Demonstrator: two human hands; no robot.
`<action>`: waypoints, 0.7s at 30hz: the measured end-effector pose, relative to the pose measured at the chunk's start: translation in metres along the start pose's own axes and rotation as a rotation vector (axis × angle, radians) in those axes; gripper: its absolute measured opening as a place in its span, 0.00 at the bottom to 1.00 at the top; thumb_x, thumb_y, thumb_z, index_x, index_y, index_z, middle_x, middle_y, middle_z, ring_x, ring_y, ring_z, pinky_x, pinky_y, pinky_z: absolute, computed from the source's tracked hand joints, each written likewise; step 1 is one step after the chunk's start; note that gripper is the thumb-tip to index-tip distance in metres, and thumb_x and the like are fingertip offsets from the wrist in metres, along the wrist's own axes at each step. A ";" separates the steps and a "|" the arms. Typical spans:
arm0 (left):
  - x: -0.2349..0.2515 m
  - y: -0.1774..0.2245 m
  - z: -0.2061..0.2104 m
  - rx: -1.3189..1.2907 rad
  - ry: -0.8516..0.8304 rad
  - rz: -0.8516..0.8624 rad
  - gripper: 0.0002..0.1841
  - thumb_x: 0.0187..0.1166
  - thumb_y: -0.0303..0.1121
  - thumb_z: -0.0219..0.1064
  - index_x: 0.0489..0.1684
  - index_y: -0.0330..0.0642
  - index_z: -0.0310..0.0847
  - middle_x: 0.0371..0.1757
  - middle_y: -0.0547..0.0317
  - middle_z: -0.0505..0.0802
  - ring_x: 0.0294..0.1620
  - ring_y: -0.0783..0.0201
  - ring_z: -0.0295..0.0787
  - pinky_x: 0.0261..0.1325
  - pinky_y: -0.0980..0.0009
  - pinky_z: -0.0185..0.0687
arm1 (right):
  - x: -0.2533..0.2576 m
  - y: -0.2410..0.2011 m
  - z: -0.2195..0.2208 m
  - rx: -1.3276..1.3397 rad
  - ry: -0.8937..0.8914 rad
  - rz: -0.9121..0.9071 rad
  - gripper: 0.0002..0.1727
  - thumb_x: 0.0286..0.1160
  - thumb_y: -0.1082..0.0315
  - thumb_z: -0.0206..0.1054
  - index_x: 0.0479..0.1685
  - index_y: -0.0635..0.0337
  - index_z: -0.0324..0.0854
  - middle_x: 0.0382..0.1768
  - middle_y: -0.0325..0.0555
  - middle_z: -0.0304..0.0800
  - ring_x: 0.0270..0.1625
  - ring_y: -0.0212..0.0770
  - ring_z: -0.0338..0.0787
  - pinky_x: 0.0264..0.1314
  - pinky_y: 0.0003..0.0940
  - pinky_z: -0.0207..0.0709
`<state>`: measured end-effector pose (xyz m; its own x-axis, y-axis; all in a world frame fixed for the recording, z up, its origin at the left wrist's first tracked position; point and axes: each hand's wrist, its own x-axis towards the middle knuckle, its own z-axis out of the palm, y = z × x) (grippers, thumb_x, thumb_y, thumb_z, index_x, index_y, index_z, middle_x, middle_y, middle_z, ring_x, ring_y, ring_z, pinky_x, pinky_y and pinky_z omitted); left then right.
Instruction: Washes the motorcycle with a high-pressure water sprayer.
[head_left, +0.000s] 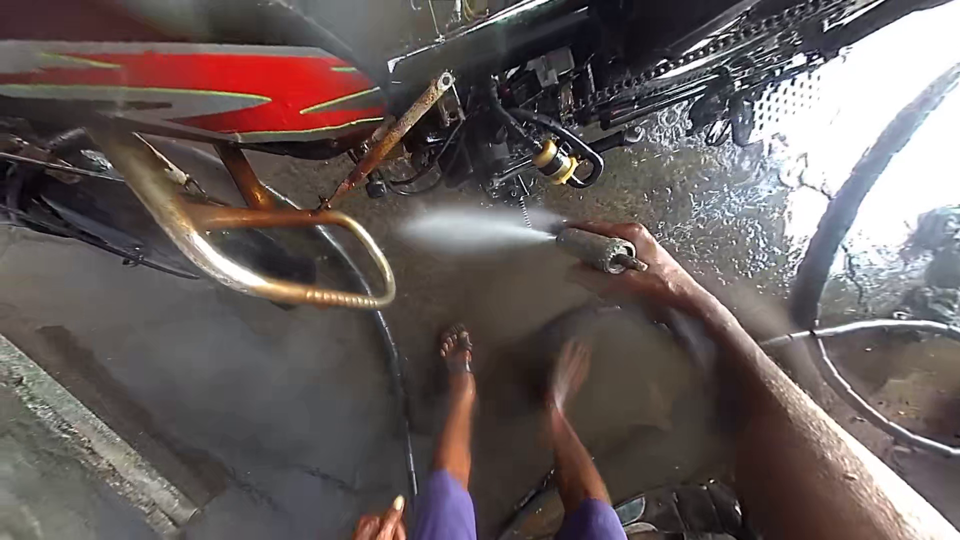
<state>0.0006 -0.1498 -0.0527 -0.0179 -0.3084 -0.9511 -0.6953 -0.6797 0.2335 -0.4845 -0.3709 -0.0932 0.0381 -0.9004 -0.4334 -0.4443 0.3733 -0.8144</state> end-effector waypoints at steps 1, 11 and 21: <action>0.020 0.025 0.003 0.026 0.000 0.102 0.31 0.92 0.46 0.47 0.28 0.31 0.89 0.29 0.51 0.92 0.35 0.58 0.89 0.51 0.50 0.85 | -0.004 0.001 -0.004 -0.001 0.022 -0.026 0.28 0.57 0.67 0.71 0.64 0.64 0.85 0.47 0.43 0.93 0.44 0.23 0.88 0.52 0.25 0.81; 0.275 0.350 0.144 -0.954 0.157 0.283 0.34 0.94 0.58 0.36 0.85 0.42 0.66 0.81 0.46 0.78 0.80 0.50 0.74 0.77 0.45 0.72 | 0.022 0.061 -0.044 0.073 0.019 -0.234 0.32 0.61 0.63 0.69 0.71 0.68 0.81 0.57 0.45 0.93 0.56 0.17 0.87 0.63 0.17 0.78; 0.322 0.442 0.141 -0.592 0.748 0.114 0.30 0.97 0.47 0.33 0.88 0.35 0.56 0.77 0.33 0.78 0.75 0.42 0.77 0.71 0.45 0.78 | 0.065 0.128 -0.031 0.248 -0.060 -0.123 0.20 0.57 0.67 0.73 0.53 0.57 0.90 0.42 0.35 0.94 0.41 0.20 0.89 0.47 0.25 0.85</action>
<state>-0.4140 -0.4554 -0.2846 0.5424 -0.5994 -0.5886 -0.2389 -0.7818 0.5760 -0.5668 -0.3885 -0.2135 0.1341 -0.9302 -0.3417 -0.2011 0.3121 -0.9285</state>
